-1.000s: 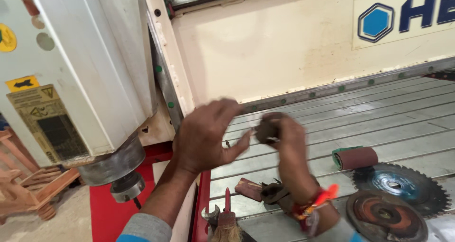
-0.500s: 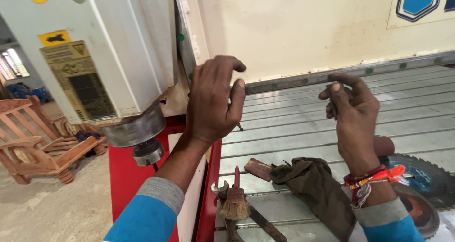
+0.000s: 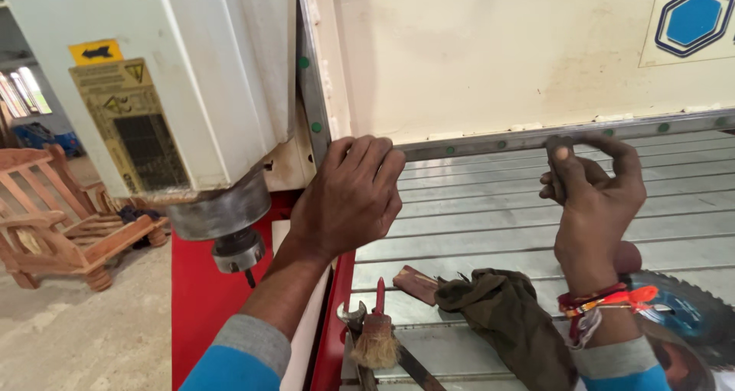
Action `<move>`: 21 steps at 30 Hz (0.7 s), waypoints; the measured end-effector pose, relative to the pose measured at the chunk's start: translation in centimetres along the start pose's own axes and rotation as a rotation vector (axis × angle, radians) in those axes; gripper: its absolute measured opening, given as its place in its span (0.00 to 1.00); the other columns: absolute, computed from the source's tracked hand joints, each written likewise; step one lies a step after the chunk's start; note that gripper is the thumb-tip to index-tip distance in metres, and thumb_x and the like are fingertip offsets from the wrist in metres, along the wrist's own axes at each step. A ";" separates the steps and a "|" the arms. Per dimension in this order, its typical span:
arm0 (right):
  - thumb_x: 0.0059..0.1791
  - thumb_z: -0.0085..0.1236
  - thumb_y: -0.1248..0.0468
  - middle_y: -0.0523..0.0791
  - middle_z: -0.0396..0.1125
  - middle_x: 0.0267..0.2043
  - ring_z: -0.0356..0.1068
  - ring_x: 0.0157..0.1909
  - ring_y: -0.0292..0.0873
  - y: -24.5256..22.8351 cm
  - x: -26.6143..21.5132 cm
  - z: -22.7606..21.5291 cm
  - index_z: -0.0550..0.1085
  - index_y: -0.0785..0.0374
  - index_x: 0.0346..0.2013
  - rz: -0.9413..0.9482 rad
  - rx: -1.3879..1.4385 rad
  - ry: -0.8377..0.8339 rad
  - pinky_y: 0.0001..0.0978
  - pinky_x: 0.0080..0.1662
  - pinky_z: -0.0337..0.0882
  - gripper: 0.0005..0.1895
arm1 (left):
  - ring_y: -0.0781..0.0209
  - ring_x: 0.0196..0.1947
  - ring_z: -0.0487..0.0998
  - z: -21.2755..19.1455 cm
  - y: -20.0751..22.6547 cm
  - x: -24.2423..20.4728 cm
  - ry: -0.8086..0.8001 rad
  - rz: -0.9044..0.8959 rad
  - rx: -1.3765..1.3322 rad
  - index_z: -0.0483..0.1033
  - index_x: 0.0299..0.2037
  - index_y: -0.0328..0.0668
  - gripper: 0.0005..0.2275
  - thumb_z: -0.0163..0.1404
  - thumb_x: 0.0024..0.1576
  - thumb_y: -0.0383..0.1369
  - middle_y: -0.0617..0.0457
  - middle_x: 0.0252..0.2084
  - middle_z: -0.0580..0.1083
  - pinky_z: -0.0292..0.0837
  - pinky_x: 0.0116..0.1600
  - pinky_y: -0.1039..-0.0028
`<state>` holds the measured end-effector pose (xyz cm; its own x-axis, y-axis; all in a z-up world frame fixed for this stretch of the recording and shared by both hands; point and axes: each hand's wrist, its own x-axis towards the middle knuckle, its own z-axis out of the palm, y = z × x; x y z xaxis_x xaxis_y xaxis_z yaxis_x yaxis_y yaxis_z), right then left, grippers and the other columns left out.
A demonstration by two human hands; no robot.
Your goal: The person wipes the surface and components of a CNC machine using a cloth and a piece of sandpaper.
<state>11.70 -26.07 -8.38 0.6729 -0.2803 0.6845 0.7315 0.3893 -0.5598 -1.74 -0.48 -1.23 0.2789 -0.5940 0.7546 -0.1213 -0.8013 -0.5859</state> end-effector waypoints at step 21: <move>0.53 0.61 0.75 0.49 0.70 0.40 0.71 0.33 0.35 5.1 -1.9 4.8 0.78 0.70 0.50 -0.704 -0.559 -0.002 0.26 0.35 0.73 0.11 | 0.55 0.38 0.75 1.6 0.0 0.5 0.025 -0.011 -0.067 0.72 0.38 0.36 0.07 0.52 0.52 0.27 0.49 0.34 0.72 0.70 0.52 0.64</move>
<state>13.61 -19.35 -10.25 0.0483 -0.2909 0.9555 0.9215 -0.3562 -0.1550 -0.08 -0.71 -1.34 0.2567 -0.5861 0.7685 -0.1819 -0.8102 -0.5571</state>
